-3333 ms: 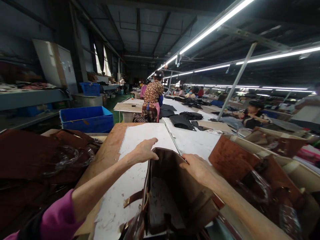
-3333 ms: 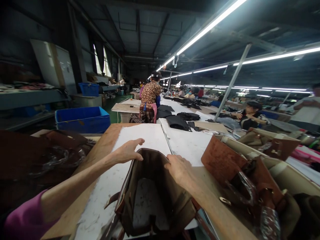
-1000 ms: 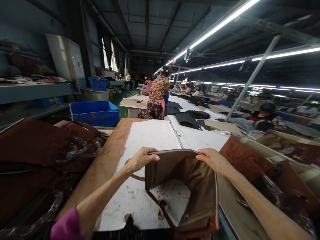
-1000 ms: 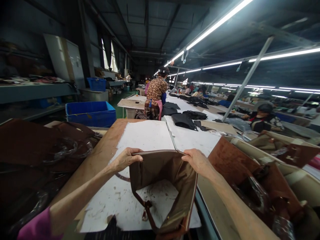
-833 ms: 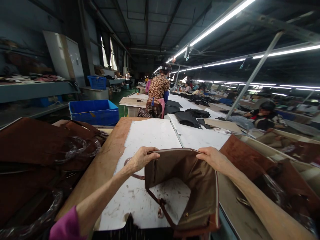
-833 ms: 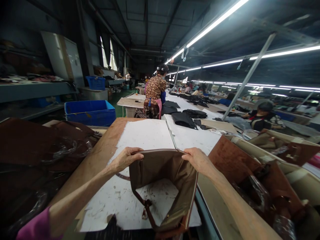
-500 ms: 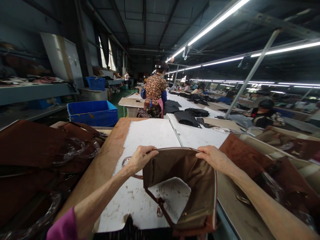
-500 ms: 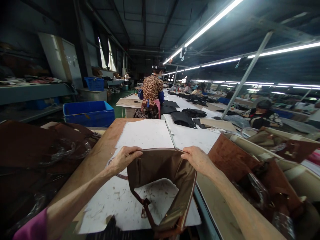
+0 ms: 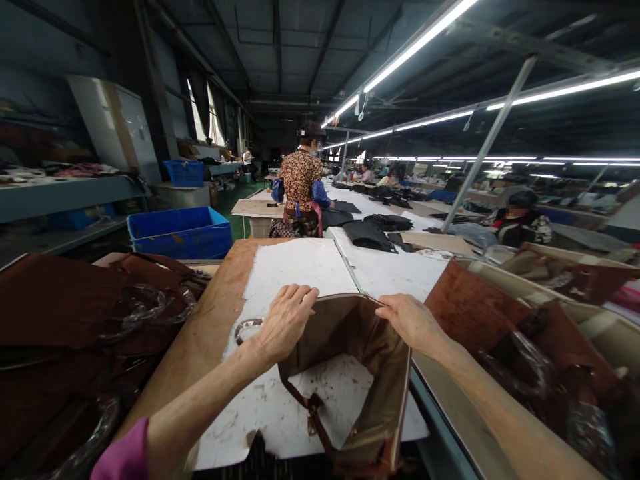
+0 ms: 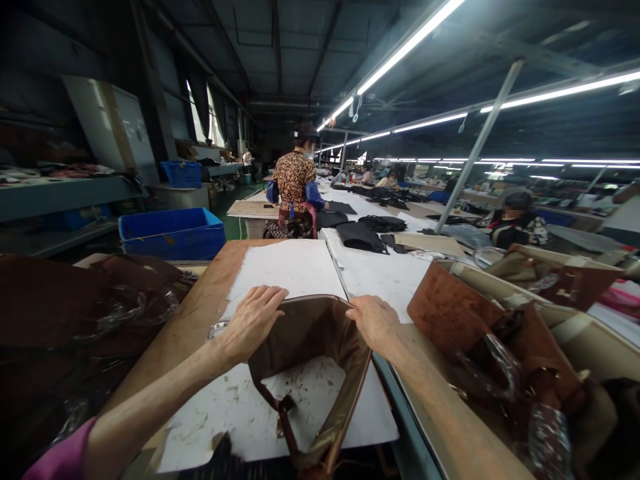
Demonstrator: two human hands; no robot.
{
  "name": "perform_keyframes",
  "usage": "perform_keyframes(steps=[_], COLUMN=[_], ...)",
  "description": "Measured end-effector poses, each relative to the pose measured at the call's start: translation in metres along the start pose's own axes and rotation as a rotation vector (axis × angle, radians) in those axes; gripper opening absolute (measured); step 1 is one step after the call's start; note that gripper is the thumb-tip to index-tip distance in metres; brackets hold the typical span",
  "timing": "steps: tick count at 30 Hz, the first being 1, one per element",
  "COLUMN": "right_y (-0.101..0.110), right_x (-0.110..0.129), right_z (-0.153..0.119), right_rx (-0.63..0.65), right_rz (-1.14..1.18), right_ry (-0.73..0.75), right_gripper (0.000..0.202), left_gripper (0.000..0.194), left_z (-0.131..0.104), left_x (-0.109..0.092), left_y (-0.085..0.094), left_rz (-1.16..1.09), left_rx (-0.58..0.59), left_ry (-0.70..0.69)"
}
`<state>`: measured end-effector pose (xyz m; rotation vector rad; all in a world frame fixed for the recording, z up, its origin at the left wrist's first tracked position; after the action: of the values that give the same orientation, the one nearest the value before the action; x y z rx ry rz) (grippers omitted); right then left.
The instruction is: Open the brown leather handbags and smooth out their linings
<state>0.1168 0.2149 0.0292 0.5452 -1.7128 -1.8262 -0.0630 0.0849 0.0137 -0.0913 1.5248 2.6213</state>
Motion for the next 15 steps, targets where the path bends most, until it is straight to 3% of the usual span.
perform_keyframes(steps=[5,15], right_y=[-0.002,-0.003], right_x=[-0.002,-0.003], right_z=[0.001,0.002], right_rx=[-0.010,-0.010], right_rz=[-0.009,-0.012], right_ry=[-0.021,-0.024], right_gripper=[0.019,0.019], left_gripper=[0.011,0.010], left_z=[0.002,0.007], left_x=[-0.019,-0.024], left_y=[-0.006,-0.018], left_rz=[0.089,0.068], left_rx=[-0.022,-0.066], left_ry=[-0.018,-0.011])
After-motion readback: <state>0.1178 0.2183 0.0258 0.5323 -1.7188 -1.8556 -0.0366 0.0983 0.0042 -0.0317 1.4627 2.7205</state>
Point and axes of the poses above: each hand's wrist, its own z-axis towards the middle knuckle, its own y-axis out of the back of the hand, x = y × z, the point moved 4 cm from there along z, towards the middle knuckle, and after that the axes turned 4 degrees about -z, right-handed, at the moved point
